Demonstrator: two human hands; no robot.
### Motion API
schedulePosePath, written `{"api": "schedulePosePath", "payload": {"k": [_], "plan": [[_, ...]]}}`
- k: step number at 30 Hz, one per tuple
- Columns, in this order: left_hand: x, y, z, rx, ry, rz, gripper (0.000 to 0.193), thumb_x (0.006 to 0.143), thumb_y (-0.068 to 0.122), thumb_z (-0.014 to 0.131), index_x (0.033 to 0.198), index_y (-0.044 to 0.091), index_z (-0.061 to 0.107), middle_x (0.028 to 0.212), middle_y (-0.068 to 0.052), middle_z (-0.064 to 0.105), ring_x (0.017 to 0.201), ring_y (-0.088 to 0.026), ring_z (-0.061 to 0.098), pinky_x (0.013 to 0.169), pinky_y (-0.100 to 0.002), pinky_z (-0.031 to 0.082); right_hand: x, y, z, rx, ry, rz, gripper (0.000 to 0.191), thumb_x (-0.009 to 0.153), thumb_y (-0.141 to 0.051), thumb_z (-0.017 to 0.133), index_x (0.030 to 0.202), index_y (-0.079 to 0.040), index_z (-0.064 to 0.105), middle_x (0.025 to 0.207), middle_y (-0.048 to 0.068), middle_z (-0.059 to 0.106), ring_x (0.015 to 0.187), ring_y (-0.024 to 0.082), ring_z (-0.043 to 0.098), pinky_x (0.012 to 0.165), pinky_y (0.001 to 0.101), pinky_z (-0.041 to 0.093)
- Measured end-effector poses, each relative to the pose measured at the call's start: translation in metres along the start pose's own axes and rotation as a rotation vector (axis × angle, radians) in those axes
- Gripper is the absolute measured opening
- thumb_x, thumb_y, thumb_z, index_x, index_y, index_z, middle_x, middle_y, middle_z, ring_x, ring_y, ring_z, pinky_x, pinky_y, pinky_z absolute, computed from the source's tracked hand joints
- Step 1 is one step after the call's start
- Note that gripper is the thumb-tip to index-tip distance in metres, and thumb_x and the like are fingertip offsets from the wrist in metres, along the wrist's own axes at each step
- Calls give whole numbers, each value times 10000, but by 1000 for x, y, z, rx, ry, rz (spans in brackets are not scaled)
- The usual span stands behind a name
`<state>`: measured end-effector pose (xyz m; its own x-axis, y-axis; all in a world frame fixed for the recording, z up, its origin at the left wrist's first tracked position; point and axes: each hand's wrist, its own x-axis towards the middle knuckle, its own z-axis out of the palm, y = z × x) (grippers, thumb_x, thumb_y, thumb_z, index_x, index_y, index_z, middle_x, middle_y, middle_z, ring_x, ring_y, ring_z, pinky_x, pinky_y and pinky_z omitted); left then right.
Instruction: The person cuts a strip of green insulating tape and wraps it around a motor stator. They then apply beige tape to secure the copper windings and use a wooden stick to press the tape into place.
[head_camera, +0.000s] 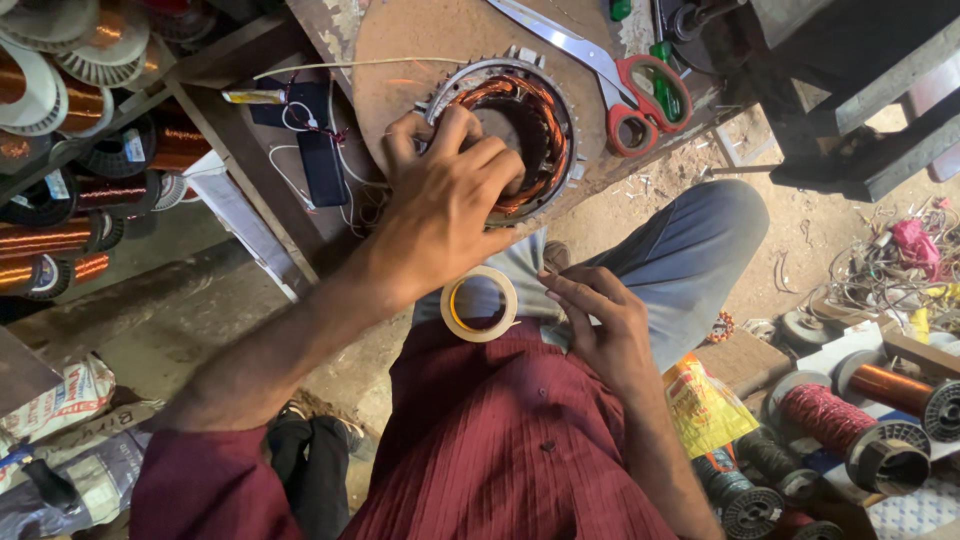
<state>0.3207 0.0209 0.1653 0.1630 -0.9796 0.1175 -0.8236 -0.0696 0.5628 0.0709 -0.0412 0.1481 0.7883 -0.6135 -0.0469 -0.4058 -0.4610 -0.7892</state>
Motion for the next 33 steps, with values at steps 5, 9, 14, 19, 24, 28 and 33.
{"api": "schedulePosePath", "payload": {"k": [5, 9, 14, 19, 24, 28, 33], "plan": [[-17, -28, -4, -176, 40, 184, 357, 885, 231, 808, 1201, 101, 704, 1136, -14, 751, 1089, -167, 688, 1107, -520, 288, 9, -6, -9, -39, 104, -36, 350, 882, 77, 732, 1133, -159, 792, 1032, 89, 715, 897, 184, 693, 751, 302, 558], [-29, -43, 9, -19, 165, 306, 283, 1023, 52, 768, 1258, 160, 654, 1118, 26, 756, 1129, -115, 722, 1144, -471, 315, 25, -9, -11, 42, 135, -54, 425, 879, 137, 681, 1188, -139, 780, 1072, 118, 682, 930, 173, 707, 819, 280, 593], [-30, -40, 31, -163, 270, 221, 393, 979, -26, 742, 1259, 142, 524, 1018, 31, 758, 955, -118, 708, 1129, -530, 321, 43, -13, -6, -16, 131, -136, 577, 904, 103, 743, 1415, -145, 643, 1081, 119, 705, 939, 185, 735, 828, 286, 596], [-32, -40, 14, -223, 137, 158, 604, 966, 94, 792, 1452, 144, 438, 1158, 11, 780, 1066, -111, 730, 1176, -549, 278, 54, -21, 8, 87, 125, -165, 860, 976, 8, 814, 1624, -139, 268, 1001, 93, 723, 878, 182, 732, 851, 301, 585], [-33, -36, -13, -295, 47, 169, 1007, 761, 353, 897, 1554, 165, 305, 1176, -15, 775, 1179, -187, 689, 1143, -541, 246, 62, -30, 11, -9, 107, -214, 885, 987, -24, 819, 1625, -118, 211, 1025, 105, 750, 943, 202, 771, 860, 313, 595], [-30, -31, -14, -291, 49, 129, 963, 829, 312, 890, 1571, 162, 295, 1163, -7, 774, 1201, -179, 692, 1148, -525, 262, 68, -35, 10, -24, 99, -245, 867, 996, -40, 819, 1620, -120, 221, 1007, 106, 759, 940, 202, 783, 845, 310, 606], [-29, -31, -7, -275, 68, 74, 884, 892, 332, 892, 1568, 183, 341, 1109, -11, 787, 1102, -125, 730, 1141, -531, 293, 73, -36, 12, -33, 86, -237, 851, 981, -46, 830, 1595, -106, 244, 1033, 114, 762, 979, 222, 788, 845, 330, 616]]}}
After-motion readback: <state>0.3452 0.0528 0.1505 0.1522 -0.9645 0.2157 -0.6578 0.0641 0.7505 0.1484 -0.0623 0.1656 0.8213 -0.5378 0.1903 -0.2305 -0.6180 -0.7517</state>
